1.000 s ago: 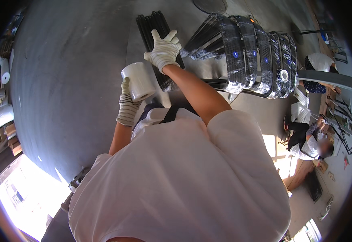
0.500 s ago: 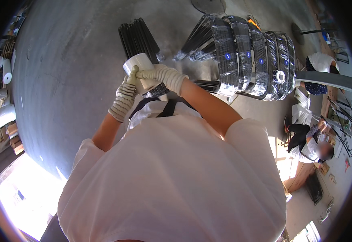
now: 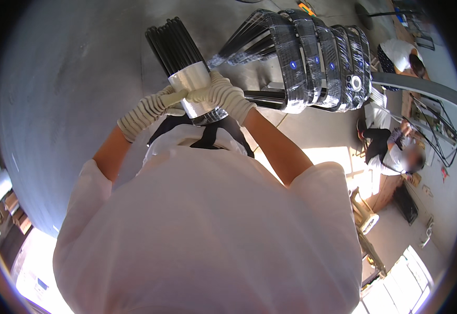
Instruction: The person wraps bundles of curved black metal tubes with clear plastic wrap by rotating a roll of film around them. The person then moves the wrapped bundles to a stack.
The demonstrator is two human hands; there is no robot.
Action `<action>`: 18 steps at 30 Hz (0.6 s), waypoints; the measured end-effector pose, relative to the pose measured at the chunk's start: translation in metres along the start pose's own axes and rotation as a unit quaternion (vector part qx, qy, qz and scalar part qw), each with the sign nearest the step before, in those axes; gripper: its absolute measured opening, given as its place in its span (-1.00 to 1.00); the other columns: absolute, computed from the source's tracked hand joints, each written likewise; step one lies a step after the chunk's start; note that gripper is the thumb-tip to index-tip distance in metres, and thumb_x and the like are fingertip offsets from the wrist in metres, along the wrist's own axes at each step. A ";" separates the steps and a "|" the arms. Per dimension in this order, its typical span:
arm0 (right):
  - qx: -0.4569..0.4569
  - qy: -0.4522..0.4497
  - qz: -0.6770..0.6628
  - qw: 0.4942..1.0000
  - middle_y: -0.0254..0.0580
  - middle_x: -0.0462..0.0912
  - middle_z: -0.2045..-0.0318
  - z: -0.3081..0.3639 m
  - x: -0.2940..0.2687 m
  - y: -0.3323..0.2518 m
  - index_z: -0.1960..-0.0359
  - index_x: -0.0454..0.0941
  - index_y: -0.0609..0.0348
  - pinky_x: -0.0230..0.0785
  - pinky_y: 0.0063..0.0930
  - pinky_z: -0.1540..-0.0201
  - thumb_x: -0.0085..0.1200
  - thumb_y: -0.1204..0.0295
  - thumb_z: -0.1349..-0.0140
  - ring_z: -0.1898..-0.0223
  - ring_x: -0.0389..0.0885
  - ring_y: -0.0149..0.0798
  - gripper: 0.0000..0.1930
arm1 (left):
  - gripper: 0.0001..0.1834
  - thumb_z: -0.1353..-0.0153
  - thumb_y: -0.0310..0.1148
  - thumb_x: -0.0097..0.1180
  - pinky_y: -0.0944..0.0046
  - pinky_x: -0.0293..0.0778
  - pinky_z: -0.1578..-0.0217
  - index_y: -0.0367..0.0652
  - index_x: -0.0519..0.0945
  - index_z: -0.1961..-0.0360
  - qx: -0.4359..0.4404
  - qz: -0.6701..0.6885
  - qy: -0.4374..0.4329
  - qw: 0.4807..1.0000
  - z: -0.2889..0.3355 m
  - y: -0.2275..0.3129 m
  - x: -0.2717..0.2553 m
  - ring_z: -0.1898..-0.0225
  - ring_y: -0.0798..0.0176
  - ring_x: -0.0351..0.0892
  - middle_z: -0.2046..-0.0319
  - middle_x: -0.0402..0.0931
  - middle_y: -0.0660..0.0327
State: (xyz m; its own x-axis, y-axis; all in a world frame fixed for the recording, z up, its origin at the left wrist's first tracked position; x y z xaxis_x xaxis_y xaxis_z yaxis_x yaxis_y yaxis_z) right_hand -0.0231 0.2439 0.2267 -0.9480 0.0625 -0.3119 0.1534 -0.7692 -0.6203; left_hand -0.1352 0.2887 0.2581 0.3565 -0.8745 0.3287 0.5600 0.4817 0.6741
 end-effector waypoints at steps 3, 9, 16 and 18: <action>-0.073 -0.083 -0.339 0.934 0.00 0.51 0.08 0.030 0.001 -0.031 -0.09 0.25 0.29 0.45 -0.37 0.03 0.38 0.17 0.26 0.09 0.55 -0.10 -0.15 | -0.38 -0.04 -0.24 0.23 0.37 0.48 0.09 -0.08 0.31 -0.13 0.021 -0.092 -0.077 0.992 -0.043 -0.029 -0.013 0.07 0.32 0.51 0.07 0.48 0.19; -0.039 -0.092 -0.507 0.856 -0.07 0.52 0.14 0.040 -0.004 -0.028 -0.07 0.28 0.22 0.51 -0.36 0.16 0.39 0.36 0.19 0.16 0.57 -0.19 -0.27 | -0.41 0.08 -0.35 0.13 0.23 0.39 0.12 -0.18 0.37 -0.07 -0.092 -0.420 -0.033 0.902 -0.022 0.020 -0.026 0.08 0.20 0.47 0.14 0.51 0.15; -0.060 -0.131 -0.532 0.834 -0.09 0.53 0.17 0.043 0.014 -0.036 -0.06 0.27 0.32 0.48 -0.43 0.17 0.39 0.34 0.20 0.21 0.57 -0.23 -0.25 | -0.66 -0.23 -0.12 -0.09 -0.09 -0.16 -0.27 0.20 0.47 -0.03 0.472 -0.678 0.146 0.544 -0.044 0.144 0.005 -0.22 0.16 0.22 -0.06 0.42 0.30; -0.088 -0.124 -0.530 0.835 -0.10 0.51 0.15 0.040 0.014 -0.030 -0.07 0.26 0.35 0.46 -0.44 0.15 0.38 0.31 0.19 0.18 0.55 -0.23 -0.24 | -0.68 -0.27 -0.06 -0.16 -0.14 -0.27 -0.29 0.14 0.54 0.08 0.416 -0.733 0.067 0.535 -0.081 0.108 0.012 -0.23 0.21 0.19 -0.01 0.45 0.34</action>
State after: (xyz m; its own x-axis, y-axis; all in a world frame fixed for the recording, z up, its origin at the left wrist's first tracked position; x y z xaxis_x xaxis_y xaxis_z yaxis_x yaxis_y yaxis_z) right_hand -0.0527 0.2426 0.2700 -0.6026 0.4988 0.6229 -0.7895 -0.2592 -0.5563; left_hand -0.0102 0.3344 0.2816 0.0729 -0.2398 -0.9681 -0.1942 -0.9555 0.2220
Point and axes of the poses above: each hand's wrist, its own z-axis away from the middle knuckle, its own x-axis out of the palm, y = z × x, the point moved 10 cm from there along -z, towards the middle knuckle
